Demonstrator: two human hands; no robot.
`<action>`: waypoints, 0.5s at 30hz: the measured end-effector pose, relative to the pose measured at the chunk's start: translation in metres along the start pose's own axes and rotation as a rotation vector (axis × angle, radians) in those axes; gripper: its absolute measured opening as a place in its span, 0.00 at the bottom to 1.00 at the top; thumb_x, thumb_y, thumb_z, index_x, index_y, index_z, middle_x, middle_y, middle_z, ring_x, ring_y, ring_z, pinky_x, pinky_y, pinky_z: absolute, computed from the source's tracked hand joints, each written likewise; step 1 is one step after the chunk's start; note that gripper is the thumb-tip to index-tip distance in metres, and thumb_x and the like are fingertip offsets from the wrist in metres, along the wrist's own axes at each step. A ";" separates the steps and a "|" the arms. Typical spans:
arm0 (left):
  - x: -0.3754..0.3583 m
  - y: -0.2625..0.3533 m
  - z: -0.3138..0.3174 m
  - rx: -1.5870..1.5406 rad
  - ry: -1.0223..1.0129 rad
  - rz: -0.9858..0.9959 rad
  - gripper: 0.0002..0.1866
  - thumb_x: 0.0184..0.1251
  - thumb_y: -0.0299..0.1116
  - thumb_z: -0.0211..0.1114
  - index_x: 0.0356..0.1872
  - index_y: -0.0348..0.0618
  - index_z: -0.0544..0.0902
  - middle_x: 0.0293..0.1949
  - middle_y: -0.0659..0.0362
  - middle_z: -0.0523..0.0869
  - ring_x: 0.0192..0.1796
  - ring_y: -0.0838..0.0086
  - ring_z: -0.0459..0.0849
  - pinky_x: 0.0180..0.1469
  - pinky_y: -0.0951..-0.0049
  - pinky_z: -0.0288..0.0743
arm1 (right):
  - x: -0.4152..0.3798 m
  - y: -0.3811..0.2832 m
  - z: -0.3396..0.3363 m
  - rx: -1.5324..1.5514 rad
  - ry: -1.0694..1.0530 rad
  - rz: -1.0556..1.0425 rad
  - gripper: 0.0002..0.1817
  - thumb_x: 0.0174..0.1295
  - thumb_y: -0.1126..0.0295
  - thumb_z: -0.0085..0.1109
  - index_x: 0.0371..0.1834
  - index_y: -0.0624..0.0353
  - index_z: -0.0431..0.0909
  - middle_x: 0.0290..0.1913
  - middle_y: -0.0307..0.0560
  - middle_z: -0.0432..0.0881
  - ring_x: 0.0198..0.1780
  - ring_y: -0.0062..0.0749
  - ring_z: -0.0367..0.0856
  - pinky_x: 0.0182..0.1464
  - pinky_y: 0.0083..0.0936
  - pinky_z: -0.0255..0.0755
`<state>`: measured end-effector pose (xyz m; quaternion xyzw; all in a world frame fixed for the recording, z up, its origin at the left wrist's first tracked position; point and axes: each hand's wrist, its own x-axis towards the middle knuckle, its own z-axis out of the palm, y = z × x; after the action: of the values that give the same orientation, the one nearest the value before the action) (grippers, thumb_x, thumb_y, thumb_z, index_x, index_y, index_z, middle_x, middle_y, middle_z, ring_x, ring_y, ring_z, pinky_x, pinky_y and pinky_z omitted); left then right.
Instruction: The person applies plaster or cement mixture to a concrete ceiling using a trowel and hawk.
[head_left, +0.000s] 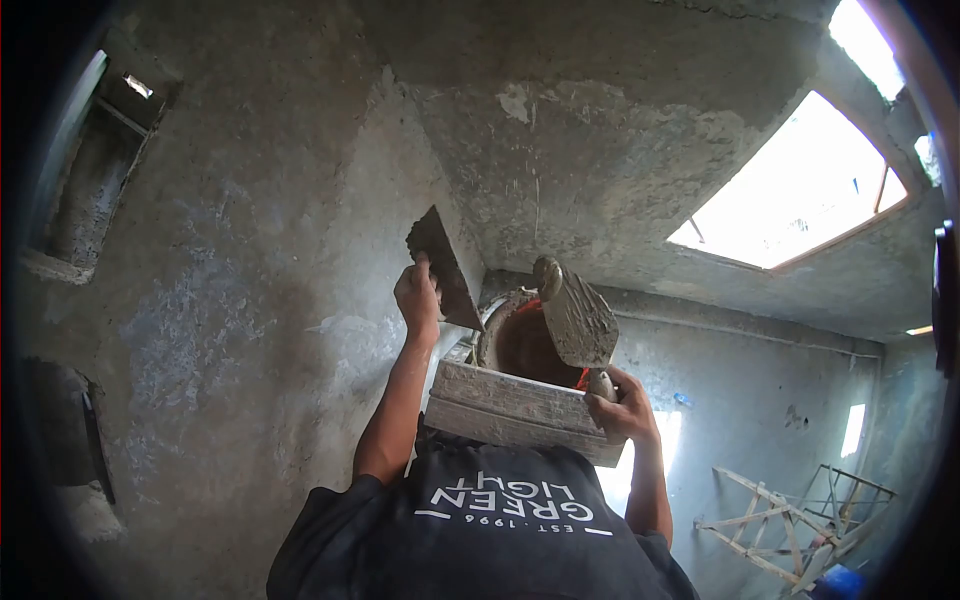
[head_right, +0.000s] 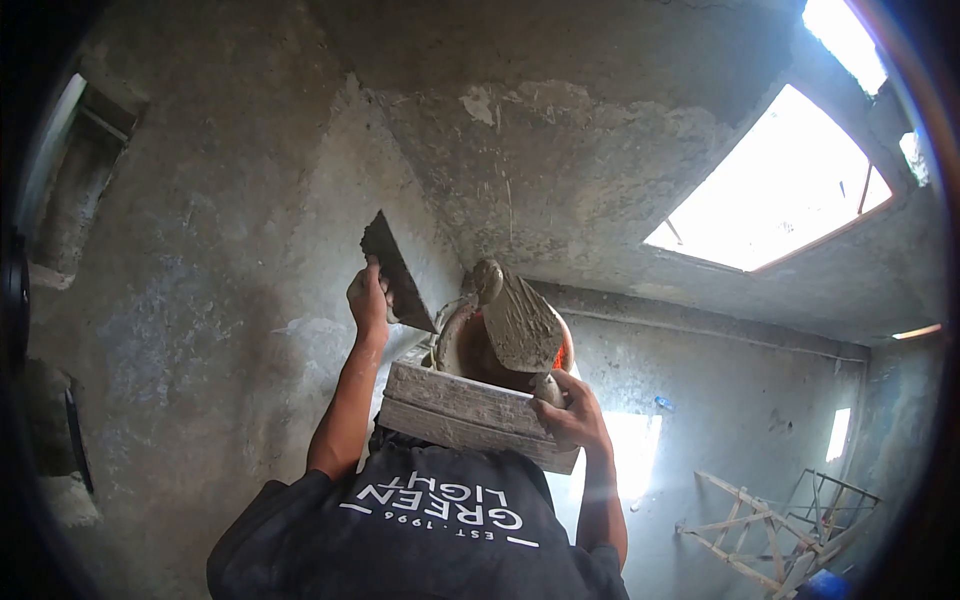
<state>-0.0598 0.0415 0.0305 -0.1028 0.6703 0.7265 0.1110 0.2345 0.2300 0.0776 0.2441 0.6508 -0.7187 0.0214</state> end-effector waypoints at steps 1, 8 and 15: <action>-0.002 -0.001 0.001 0.016 -0.004 0.025 0.19 0.66 0.49 0.59 0.20 0.50 0.68 0.18 0.69 0.66 0.17 0.84 0.62 0.19 0.78 0.57 | -0.001 0.005 0.000 -0.001 0.001 0.002 0.16 0.50 0.71 0.63 0.43 0.64 0.76 0.28 0.37 0.78 0.28 0.17 0.76 0.29 0.18 0.71; -0.011 -0.025 -0.002 0.441 0.031 0.517 0.23 0.61 0.49 0.63 0.25 0.35 0.77 0.21 0.55 0.77 0.26 0.73 0.72 0.32 0.68 0.69 | 0.009 0.043 -0.002 0.060 0.079 -0.094 0.23 0.53 0.70 0.66 0.51 0.69 0.74 0.35 0.38 0.80 0.37 0.20 0.78 0.40 0.20 0.74; -0.031 -0.040 -0.011 0.624 -0.154 0.526 0.18 0.57 0.42 0.66 0.26 0.36 0.75 0.21 0.52 0.77 0.24 0.65 0.74 0.29 0.64 0.68 | 0.017 0.014 0.003 0.056 0.074 -0.012 0.21 0.55 0.58 0.64 0.44 0.62 0.76 0.34 0.37 0.78 0.36 0.19 0.75 0.40 0.20 0.70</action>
<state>-0.0177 0.0333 0.0008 0.1652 0.8514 0.4978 -0.0026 0.2235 0.2302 0.0583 0.2670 0.6322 -0.7272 -0.0138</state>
